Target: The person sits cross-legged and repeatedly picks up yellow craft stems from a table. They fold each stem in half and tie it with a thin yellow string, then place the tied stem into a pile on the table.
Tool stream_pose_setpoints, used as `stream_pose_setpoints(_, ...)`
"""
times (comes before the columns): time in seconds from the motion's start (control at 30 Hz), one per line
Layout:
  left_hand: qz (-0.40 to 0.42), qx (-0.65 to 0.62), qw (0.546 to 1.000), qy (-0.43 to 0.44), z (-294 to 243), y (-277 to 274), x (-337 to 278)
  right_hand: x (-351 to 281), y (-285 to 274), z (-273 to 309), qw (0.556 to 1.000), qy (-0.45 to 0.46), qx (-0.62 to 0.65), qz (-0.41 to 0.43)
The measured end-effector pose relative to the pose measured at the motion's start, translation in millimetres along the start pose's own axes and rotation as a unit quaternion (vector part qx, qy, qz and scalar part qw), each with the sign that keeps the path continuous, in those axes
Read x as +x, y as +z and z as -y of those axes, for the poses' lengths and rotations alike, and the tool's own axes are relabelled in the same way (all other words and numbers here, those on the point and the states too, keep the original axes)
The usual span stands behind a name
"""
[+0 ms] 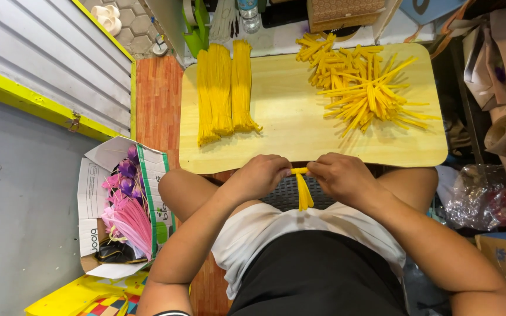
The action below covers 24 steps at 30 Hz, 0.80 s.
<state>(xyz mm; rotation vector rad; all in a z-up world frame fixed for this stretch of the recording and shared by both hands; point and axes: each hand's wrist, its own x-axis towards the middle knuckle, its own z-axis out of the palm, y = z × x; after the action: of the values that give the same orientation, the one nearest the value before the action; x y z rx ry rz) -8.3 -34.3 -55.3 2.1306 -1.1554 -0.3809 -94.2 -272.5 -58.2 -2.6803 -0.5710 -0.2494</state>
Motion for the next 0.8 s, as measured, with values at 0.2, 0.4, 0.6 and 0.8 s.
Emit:
stream_pose_setpoints(0.2, 0.018, 0.006, 1.0, 0.003, 1.3, 3.9, 5.3, 10.2, -5.9, 11.0, 0.999, 0.019, 0.041, 0.027)
stream_pose_setpoints(0.4, 0.049, 0.179, 0.983, -0.011, -9.1, 24.9, 6.8, 6.9, 23.0, -2.8, 0.985, 0.047, 0.148, 0.08)
stream_pose_setpoints(0.6, 0.026, 0.251, 0.966, 0.054, 13.2, 43.5, 8.2, -22.0, 29.4, -52.9, 0.975, 0.062, 0.144, 0.16)
stream_pose_setpoints(0.8, 0.112, 0.131, 0.979, -0.104, 64.0, -1.8, 51.4, -58.5, -65.2, -103.5, 0.905, 0.354, 0.095, 0.216)
